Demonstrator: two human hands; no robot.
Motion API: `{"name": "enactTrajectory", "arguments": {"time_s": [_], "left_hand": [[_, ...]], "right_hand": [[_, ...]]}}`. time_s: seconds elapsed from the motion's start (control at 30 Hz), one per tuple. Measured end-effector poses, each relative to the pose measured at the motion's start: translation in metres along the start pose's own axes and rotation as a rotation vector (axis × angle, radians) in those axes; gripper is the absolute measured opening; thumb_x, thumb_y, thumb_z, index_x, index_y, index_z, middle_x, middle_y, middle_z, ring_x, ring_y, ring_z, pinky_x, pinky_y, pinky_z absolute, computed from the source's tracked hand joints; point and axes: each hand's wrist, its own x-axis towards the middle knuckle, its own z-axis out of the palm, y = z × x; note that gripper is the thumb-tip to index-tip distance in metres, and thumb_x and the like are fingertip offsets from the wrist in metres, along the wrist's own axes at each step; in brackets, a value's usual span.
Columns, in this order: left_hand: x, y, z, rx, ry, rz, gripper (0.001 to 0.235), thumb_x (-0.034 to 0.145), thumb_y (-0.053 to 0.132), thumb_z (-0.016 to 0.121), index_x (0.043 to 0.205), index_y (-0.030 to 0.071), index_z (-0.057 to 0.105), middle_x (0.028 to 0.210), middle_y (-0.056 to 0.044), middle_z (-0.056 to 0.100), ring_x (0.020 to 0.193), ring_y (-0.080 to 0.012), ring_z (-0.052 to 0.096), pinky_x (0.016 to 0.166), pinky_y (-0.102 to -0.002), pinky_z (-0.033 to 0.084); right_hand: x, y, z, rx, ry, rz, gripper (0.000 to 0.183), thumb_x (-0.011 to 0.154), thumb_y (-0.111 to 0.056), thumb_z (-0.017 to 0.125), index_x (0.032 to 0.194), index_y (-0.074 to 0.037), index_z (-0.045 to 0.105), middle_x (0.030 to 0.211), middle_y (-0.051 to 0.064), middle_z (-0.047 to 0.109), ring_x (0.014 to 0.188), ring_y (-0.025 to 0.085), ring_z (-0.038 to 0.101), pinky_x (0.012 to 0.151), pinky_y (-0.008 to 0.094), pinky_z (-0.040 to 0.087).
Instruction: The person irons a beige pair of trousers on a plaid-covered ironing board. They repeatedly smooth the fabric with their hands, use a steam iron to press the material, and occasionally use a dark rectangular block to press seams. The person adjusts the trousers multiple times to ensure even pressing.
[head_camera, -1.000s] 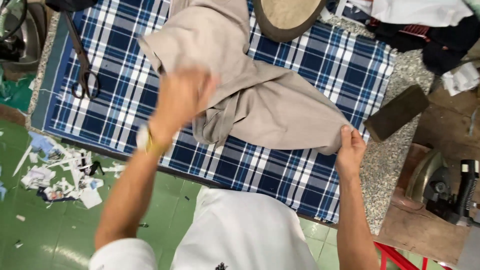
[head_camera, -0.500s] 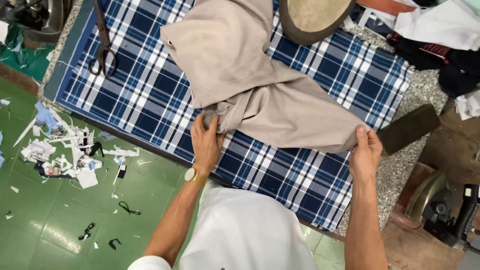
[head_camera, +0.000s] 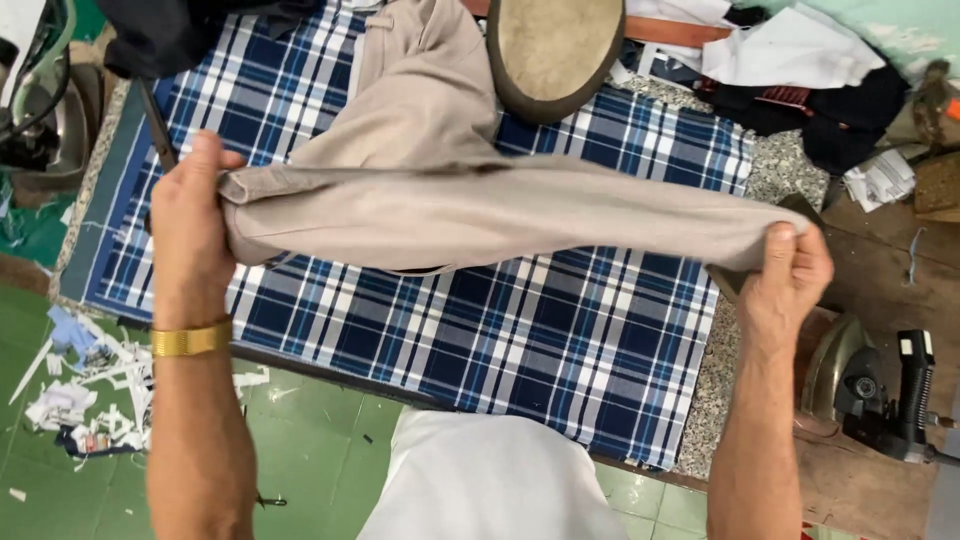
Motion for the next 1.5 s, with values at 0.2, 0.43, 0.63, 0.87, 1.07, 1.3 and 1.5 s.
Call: {"name": "enactTrajectory", "arguments": {"time_s": [0.2, 0.43, 0.63, 0.87, 1.07, 1.3, 1.5], "left_hand": [[0.028, -0.068, 0.001, 0.123, -0.254, -0.259, 0.031, 0.098, 0.035, 0.055, 0.118, 0.011, 0.059, 0.088, 0.000, 0.050, 0.073, -0.0148, 0.044, 0.066, -0.029, 0.038], [-0.006, -0.110, 0.009, 0.375, -0.278, -0.449, 0.060, 0.090, 0.020, 0.074, 0.145, 0.005, 0.053, 0.093, -0.003, 0.063, 0.071, -0.0159, 0.049, 0.064, -0.029, 0.045], [-0.037, -0.121, -0.003, 0.421, -0.288, -0.455, 0.020, 0.104, 0.027, 0.067, 0.090, 0.013, 0.061, 0.082, 0.000, 0.055, 0.070, -0.0163, 0.045, 0.071, -0.031, 0.041], [-0.031, -0.146, -0.015, 0.246, -0.316, -0.402, 0.015, 0.100, 0.015, 0.070, 0.089, 0.011, 0.060, 0.091, -0.002, 0.058, 0.067, -0.0164, 0.047, 0.058, -0.028, 0.043], [-0.034, -0.106, 0.009, 0.273, -0.281, -0.377, 0.032, 0.097, 0.021, 0.069, 0.124, 0.011, 0.054, 0.075, 0.003, 0.051, 0.044, -0.0130, 0.039, 0.043, -0.025, 0.033], [-0.013, -0.091, 0.010, 0.513, -0.277, -0.261, 0.027, 0.101, 0.031, 0.067, 0.121, 0.013, 0.069, 0.082, -0.002, 0.058, 0.052, -0.0141, 0.038, 0.044, -0.029, 0.032], [0.003, -0.025, 0.006, 0.288, -0.283, -0.021, 0.012, 0.107, 0.009, 0.060, 0.117, 0.004, 0.063, 0.123, -0.009, 0.065, 0.092, -0.0218, 0.063, 0.076, -0.029, 0.058]], "right_hand": [[-0.035, 0.071, 0.008, 0.046, -0.002, 0.694, 0.016, 0.102, -0.029, 0.063, 0.109, -0.017, 0.071, 0.107, -0.004, 0.067, 0.101, 0.012, 0.059, 0.090, 0.034, 0.052], [-0.069, 0.059, 0.001, 0.032, -0.116, 0.888, 0.018, 0.104, -0.029, 0.059, 0.109, -0.015, 0.067, 0.113, 0.002, 0.066, 0.105, 0.017, 0.063, 0.089, 0.033, 0.057], [-0.093, 0.079, -0.009, 0.058, -0.092, 0.907, 0.035, 0.097, -0.029, 0.065, 0.127, -0.011, 0.064, 0.124, 0.003, 0.065, 0.115, 0.016, 0.061, 0.099, 0.032, 0.055], [-0.085, 0.075, -0.005, 0.020, -0.150, 0.613, 0.025, 0.104, -0.023, 0.059, 0.128, -0.015, 0.062, 0.119, 0.003, 0.066, 0.114, 0.013, 0.062, 0.098, 0.029, 0.053], [-0.071, 0.065, 0.007, -0.250, -0.302, 0.439, 0.019, 0.101, -0.017, 0.064, 0.120, -0.017, 0.063, 0.106, 0.001, 0.061, 0.099, 0.014, 0.059, 0.091, 0.027, 0.052], [-0.055, 0.071, -0.006, -0.544, -0.423, 0.352, 0.023, 0.099, -0.018, 0.066, 0.120, -0.013, 0.073, 0.114, 0.010, 0.071, 0.087, 0.020, 0.066, 0.080, 0.035, 0.057], [-0.011, 0.029, -0.018, -0.794, -0.482, 0.205, 0.022, 0.101, -0.016, 0.064, 0.121, -0.010, 0.073, 0.119, 0.015, 0.073, 0.105, 0.032, 0.070, 0.096, 0.053, 0.054]]}}
